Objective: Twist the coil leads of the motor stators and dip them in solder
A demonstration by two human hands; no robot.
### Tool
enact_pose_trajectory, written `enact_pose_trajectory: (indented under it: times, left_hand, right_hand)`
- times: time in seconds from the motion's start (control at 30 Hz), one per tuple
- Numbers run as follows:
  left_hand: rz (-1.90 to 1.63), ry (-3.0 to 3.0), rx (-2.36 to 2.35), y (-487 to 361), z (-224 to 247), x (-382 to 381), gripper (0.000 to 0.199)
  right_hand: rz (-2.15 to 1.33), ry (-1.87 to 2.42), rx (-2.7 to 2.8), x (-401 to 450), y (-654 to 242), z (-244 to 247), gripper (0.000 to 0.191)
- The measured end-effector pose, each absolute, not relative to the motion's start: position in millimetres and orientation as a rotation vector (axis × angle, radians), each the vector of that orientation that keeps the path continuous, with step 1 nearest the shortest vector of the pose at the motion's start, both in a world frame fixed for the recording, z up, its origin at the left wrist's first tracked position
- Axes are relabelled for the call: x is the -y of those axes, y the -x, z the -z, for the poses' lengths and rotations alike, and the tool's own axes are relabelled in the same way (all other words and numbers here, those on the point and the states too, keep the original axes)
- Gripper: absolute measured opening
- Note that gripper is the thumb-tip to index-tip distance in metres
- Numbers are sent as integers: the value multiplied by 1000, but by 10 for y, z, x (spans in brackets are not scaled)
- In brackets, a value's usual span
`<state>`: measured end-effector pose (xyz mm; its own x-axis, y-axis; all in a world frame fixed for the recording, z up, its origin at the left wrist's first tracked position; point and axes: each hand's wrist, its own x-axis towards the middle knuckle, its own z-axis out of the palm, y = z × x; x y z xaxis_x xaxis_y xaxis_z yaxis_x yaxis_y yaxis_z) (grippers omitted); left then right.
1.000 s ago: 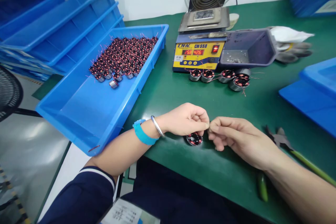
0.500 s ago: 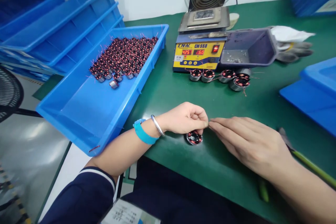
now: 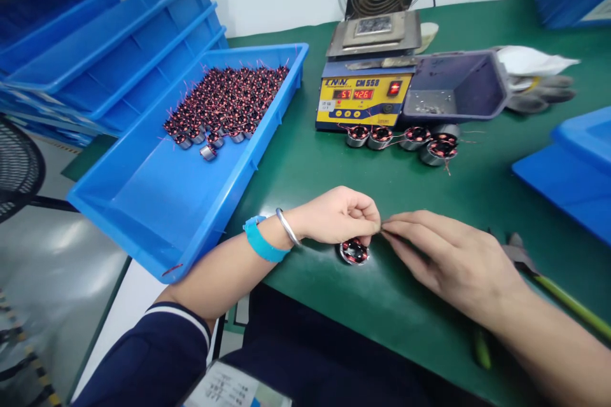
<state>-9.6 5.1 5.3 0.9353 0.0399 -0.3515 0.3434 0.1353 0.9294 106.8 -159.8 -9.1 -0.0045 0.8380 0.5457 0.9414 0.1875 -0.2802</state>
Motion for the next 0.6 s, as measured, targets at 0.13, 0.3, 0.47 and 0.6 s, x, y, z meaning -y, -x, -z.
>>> enact_pose_trajectory:
  times: [0.13,0.3,0.47,0.6]
  left_hand:
    - [239,-1431,-348,85,-65,-37,17]
    - [209,-1425,-387,69,-60,-13,20]
    - [66,-1368,-491,63,-36,44,18]
    - [-133,-1259,-545,33,-56,71,20]
  right_hand:
    - [485,1682,2084,1559,-1061,83,23]
    - [496,1985,1941,1609,-1199,119,27]
    - [-199,1841,1587,1610,-1131,112,21]
    - [-220,1813,1568,1504,-916,136,28]
